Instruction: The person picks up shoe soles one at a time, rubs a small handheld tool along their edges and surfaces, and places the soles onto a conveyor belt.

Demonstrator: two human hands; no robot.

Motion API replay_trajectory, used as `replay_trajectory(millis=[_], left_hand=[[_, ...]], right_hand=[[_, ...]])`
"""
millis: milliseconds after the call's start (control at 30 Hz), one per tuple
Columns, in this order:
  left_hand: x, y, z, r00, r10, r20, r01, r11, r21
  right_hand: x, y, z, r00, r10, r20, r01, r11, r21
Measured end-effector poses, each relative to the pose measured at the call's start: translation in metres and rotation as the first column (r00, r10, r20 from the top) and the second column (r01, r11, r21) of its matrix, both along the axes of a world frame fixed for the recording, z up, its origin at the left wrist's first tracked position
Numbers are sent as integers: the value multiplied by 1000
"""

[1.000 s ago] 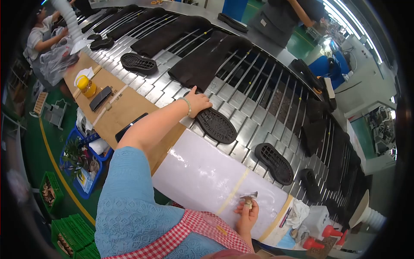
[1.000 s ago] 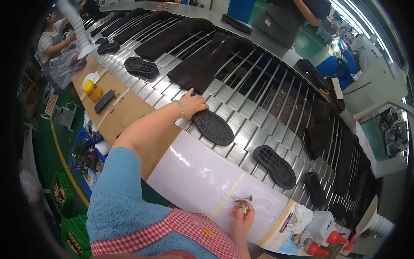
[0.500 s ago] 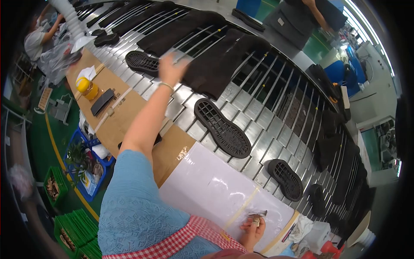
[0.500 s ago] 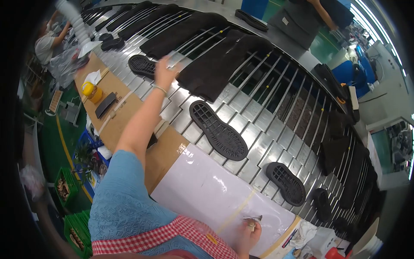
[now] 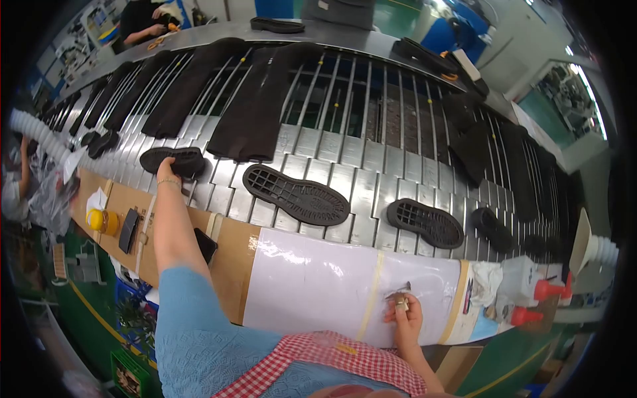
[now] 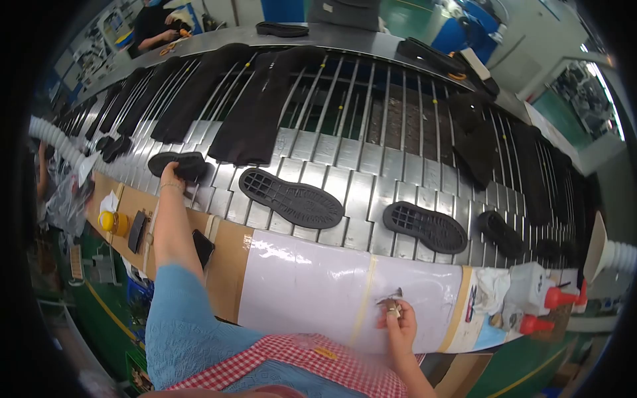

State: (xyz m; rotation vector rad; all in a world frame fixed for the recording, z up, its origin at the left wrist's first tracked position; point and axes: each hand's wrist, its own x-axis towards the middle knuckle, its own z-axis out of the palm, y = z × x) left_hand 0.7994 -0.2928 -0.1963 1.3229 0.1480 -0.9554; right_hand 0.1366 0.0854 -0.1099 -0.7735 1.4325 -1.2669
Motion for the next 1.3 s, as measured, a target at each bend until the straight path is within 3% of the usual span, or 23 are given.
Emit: replay_trajectory(millis=[33,133,167,267,333,367,467,567,600,700,733,800,833,867,900,967,1067,1167,1300], left_hand=[[-36,17,36,1000,-6,1,5,992,128],[-64,36,54,991,-96,-88,84,988,-126],[-75,49,64,969,-198,-145,149,944,-293],[-120,96,92,868,-452,-204,173,663,-728],[-169,118,120,809,-578,-104,237,484,-842],[-195,130,134,773,-632,-52,256,386,-886],[-267,165,161,671,-720,178,500,262,-825],[-330,197,167,402,-912,79,344,70,-936],[-347,206,167,367,-917,158,432,18,-902],[-396,239,165,287,-955,-71,497,211,-841],[-410,250,163,285,-949,-133,533,272,-802],[-433,265,149,161,-979,-122,550,192,-813],[-442,272,145,107,-988,-113,555,154,-817],[-453,282,144,91,-990,-111,579,143,-803],[-461,290,144,80,-989,-128,603,150,-783],[-476,304,145,69,-985,-160,653,166,-739],[-498,321,155,101,-980,-169,716,189,-671],[-502,326,155,57,-984,-170,710,159,-686],[-503,333,162,76,-980,-185,723,181,-666]], right_hand=[[1,-1,0,1000,7,7,-7,1000,-19],[0,-1,2,997,66,30,-65,998,-26],[0,-2,2,997,68,46,-67,997,-38],[1,-3,1,993,93,69,-87,993,-84],[2,-4,0,991,85,105,-76,993,-91],[1,-3,0,990,78,119,-67,993,-93],[-2,-2,5,983,71,168,-54,993,-104],[-19,10,22,989,61,137,-27,970,-242],[-31,17,32,995,57,87,-32,964,-263],[-78,43,64,998,-39,-46,24,954,-300],[-97,54,70,979,-147,-142,94,941,-325],[-144,78,85,876,-353,-328,216,896,-389],[-167,91,98,755,-417,-506,267,900,-343],[-189,101,115,526,-433,-732,271,901,-339],[-216,111,119,288,-453,-844,202,890,-409],[-243,122,138,111,-408,-906,285,887,-364],[-285,124,137,44,-294,-955,306,914,-267],[-304,111,126,55,-313,-948,283,916,-285],[-323,96,117,-76,-215,-974,116,968,-223]])
